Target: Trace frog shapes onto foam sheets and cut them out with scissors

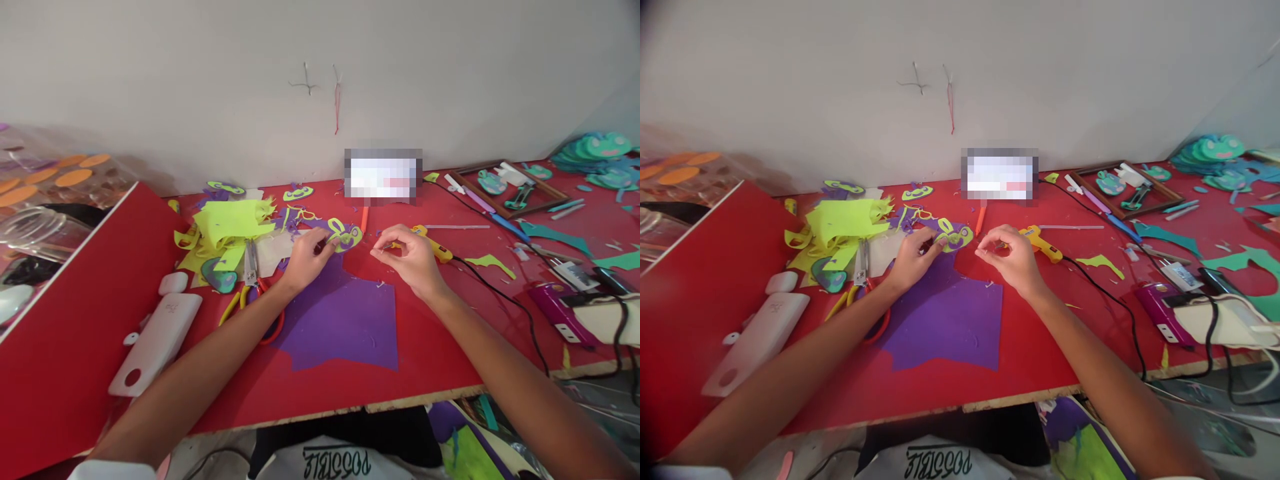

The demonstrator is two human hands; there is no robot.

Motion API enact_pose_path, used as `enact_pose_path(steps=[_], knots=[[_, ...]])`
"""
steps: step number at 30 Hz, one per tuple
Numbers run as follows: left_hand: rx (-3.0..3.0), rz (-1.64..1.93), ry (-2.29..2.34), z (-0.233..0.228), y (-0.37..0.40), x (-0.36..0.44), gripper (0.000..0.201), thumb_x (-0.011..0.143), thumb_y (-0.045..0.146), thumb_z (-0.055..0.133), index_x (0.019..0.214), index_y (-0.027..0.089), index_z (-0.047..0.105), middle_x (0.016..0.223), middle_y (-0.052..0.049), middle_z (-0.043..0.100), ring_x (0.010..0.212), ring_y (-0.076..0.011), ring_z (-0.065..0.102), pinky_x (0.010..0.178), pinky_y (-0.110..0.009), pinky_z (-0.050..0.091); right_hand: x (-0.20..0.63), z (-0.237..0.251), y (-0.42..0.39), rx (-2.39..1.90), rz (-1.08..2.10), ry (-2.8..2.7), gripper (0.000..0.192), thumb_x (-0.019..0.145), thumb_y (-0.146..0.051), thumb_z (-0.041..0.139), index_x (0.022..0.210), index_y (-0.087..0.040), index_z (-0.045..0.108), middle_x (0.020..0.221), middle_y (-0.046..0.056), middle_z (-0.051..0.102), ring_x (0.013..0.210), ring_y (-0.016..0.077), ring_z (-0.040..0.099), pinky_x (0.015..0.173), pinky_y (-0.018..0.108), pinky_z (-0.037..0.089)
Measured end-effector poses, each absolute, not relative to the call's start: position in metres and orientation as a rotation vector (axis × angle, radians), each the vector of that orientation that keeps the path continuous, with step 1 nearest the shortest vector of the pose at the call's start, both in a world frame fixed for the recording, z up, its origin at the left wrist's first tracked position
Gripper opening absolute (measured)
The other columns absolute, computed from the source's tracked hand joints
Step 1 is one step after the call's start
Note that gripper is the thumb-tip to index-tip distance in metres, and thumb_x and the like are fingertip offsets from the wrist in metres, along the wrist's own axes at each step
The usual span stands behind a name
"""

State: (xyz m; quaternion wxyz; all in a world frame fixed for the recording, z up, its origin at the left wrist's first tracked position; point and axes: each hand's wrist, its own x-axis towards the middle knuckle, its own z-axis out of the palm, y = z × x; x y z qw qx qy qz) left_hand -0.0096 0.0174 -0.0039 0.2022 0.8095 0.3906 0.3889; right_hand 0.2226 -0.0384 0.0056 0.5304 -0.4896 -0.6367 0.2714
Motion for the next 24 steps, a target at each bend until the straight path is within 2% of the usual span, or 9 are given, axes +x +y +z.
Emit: enact_pose_path(steps=[4,8,11,14,16,18,21,22,24], knots=[[2.249,1.081,1.101,-0.0048,0.0182,-0.01,0.04,0.1,0.037,0.053,0.068,0.019,0.037,0.064,0.003,0.04,0.062,-0.0119,0.038,0.06,-0.028,0.029,0.2229,0.0016,-0.0361,-1.089,0.654,-1.496,0.008,0.079,-0.019,0.076,0.081,-0.023,0.07,0.109,0.006,0.056,0.095,0.0197,0.063,0.086,0.039,0.057],[2.241,1.081,1.098,-0.0056,0.0185,-0.0103,0.04,0.1,0.037,0.053,0.068,0.019,0.037,0.065,0.003,0.039,0.062,-0.012,0.037,0.06,-0.029,0.029,0.22,0.0038,-0.0389,-1.013,0.842,-1.431,0.011,0.084,-0.023,0.074,0.092,-0.024,0.067,0.125,0.007,0.054,0.1,0.0198,0.068,0.092,0.041,0.06],[2.235,1.085,1.093,-0.0054,0.0183,-0.0102,0.04,0.1,0.037,0.054,0.068,0.02,0.037,0.065,0.003,0.039,0.061,-0.0119,0.037,0.061,-0.029,0.028,0.2169,0.007,-0.0426,-0.992,1.004,-1.369,0.014,0.091,-0.033,0.069,0.099,-0.024,0.062,0.112,0.006,0.065,0.094,0.0199,0.072,0.087,0.041,0.062],[2.232,1.083,1.095,-0.0052,0.0182,-0.0099,0.04,0.1,0.037,0.054,0.068,0.02,0.037,0.065,0.003,0.039,0.061,-0.0119,0.037,0.06,-0.029,0.028,0.216,0.0087,-0.0449,-1.076,1.024,-1.398,0.017,0.096,-0.04,0.062,0.102,-0.024,0.059,0.083,0.002,0.07,0.071,0.0172,0.069,0.071,0.036,0.06],[2.234,1.09,1.09,-0.005,0.0182,-0.0098,0.039,0.099,0.036,0.054,0.068,0.02,0.037,0.065,0.003,0.04,0.061,-0.0119,0.037,0.06,-0.029,0.029,0.2169,0.0086,-0.0451,-1.183,0.886,-1.488,0.016,0.096,-0.039,0.062,0.096,-0.023,0.06,0.065,-0.003,0.062,0.057,0.0142,0.059,0.06,0.032,0.052],[2.238,1.095,1.086,-0.0049,0.0182,-0.0097,0.039,0.099,0.036,0.054,0.068,0.02,0.037,0.065,0.003,0.04,0.061,-0.0119,0.038,0.06,-0.028,0.029,0.2185,0.0078,-0.0445,-1.275,0.698,-1.562,0.016,0.093,-0.035,0.066,0.085,-0.023,0.06,0.054,-0.007,0.048,0.051,0.0118,0.046,0.056,0.03,0.042],[2.238,1.097,1.089,-0.0046,0.0181,-0.0098,0.039,0.099,0.037,0.053,0.068,0.02,0.038,0.065,0.003,0.041,0.062,-0.0119,0.038,0.06,-0.028,0.029,0.222,0.0066,-0.0422,-1.334,0.491,-1.605,0.018,0.085,-0.022,0.07,0.075,-0.023,0.054,0.054,-0.01,0.029,0.05,0.0107,0.035,0.057,0.029,0.036],[2.237,1.096,1.088,-0.0044,0.018,-0.0098,0.039,0.1,0.037,0.053,0.068,0.02,0.037,0.065,0.003,0.041,0.062,-0.0119,0.038,0.06,-0.028,0.03,0.2233,0.0063,-0.0413,-1.341,0.44,-1.62,0.018,0.083,-0.016,0.067,0.075,-0.023,0.053,0.056,-0.01,0.029,0.051,0.0111,0.035,0.058,0.029,0.037],[2.231,1.097,1.085,-0.004,0.0178,-0.0098,0.04,0.099,0.037,0.053,0.068,0.02,0.037,0.065,0.003,0.041,0.062,-0.0119,0.038,0.06,-0.028,0.03,0.2254,0.0056,-0.0396,-1.323,0.373,-1.659,0.016,0.081,-0.009,0.061,0.076,-0.023,0.054,0.062,-0.006,0.04,0.058,0.0131,0.044,0.062,0.031,0.043]])
